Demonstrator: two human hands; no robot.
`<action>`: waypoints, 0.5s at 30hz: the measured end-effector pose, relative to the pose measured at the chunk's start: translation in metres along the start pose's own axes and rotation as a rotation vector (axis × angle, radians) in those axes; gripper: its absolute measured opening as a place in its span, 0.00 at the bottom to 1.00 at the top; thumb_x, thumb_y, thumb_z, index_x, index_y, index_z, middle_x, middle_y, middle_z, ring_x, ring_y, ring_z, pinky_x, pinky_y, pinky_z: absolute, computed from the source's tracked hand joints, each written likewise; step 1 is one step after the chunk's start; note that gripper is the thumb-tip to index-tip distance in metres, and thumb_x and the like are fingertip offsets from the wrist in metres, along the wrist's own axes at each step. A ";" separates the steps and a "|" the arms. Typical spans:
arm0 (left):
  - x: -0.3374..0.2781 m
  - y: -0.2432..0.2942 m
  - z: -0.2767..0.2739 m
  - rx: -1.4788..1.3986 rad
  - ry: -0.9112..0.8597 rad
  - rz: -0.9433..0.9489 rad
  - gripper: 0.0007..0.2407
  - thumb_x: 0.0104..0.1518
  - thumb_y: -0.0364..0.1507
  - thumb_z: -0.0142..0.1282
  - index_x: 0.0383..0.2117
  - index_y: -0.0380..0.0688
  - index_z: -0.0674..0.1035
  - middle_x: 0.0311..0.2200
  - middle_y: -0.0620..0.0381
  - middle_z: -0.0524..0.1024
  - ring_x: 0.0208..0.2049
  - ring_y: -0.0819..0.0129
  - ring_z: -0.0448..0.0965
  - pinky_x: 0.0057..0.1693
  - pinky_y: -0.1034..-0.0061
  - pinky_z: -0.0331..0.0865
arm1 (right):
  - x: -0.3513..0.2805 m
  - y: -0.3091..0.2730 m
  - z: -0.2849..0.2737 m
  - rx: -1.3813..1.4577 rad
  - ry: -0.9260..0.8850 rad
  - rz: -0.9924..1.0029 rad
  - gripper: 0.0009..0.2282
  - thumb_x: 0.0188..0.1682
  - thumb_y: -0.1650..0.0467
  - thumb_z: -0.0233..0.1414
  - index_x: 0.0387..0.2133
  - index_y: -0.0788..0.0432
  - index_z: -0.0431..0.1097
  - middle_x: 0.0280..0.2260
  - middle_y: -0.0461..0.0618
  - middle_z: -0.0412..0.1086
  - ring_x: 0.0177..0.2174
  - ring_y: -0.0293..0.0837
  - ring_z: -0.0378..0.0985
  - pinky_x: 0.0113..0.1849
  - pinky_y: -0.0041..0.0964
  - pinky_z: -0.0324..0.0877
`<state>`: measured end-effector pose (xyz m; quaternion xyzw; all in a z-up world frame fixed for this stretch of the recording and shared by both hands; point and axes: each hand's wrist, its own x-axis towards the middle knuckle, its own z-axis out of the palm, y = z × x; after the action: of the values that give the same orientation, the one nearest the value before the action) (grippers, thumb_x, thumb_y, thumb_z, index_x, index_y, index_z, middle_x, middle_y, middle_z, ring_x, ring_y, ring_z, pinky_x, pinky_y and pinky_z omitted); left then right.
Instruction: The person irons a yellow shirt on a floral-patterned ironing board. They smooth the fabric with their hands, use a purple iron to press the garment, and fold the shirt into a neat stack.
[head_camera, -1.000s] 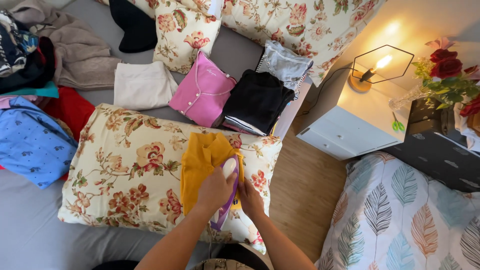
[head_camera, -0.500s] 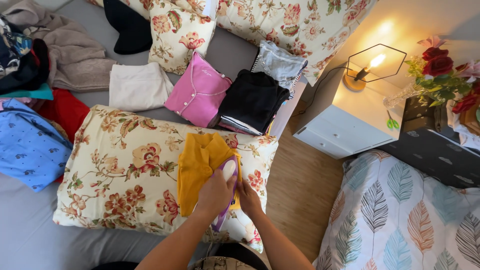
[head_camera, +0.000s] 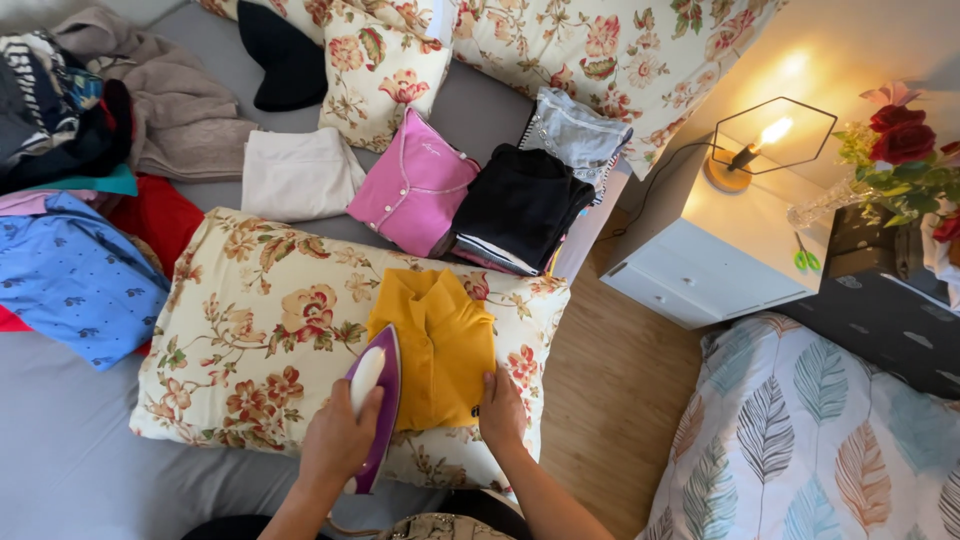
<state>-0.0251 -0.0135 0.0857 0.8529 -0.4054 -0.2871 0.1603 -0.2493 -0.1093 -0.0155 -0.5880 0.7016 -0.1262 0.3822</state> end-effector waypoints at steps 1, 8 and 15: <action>0.002 -0.012 0.004 -0.002 0.007 -0.001 0.19 0.61 0.48 0.47 0.43 0.44 0.69 0.32 0.40 0.82 0.31 0.38 0.83 0.39 0.49 0.72 | -0.003 -0.002 0.002 0.001 -0.001 -0.007 0.19 0.57 0.55 0.35 0.54 0.48 0.63 0.45 0.49 0.75 0.39 0.53 0.79 0.40 0.49 0.72; 0.013 -0.062 0.023 0.051 0.138 -0.152 0.20 0.61 0.50 0.45 0.43 0.46 0.71 0.28 0.39 0.83 0.29 0.37 0.83 0.37 0.50 0.74 | -0.008 -0.012 -0.004 -0.059 -0.030 0.005 0.21 0.56 0.55 0.36 0.61 0.41 0.60 0.47 0.47 0.76 0.42 0.52 0.79 0.43 0.47 0.72; 0.012 -0.066 -0.005 -0.107 0.238 -0.292 0.24 0.62 0.49 0.48 0.45 0.35 0.74 0.34 0.36 0.82 0.35 0.36 0.82 0.44 0.51 0.73 | 0.004 0.004 0.000 -0.076 -0.026 0.017 0.16 0.57 0.53 0.35 0.41 0.48 0.62 0.34 0.50 0.77 0.34 0.55 0.79 0.36 0.52 0.70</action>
<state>0.0235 0.0187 0.0518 0.9209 -0.2395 -0.2257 0.2090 -0.2523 -0.1119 -0.0190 -0.5979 0.7057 -0.0885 0.3698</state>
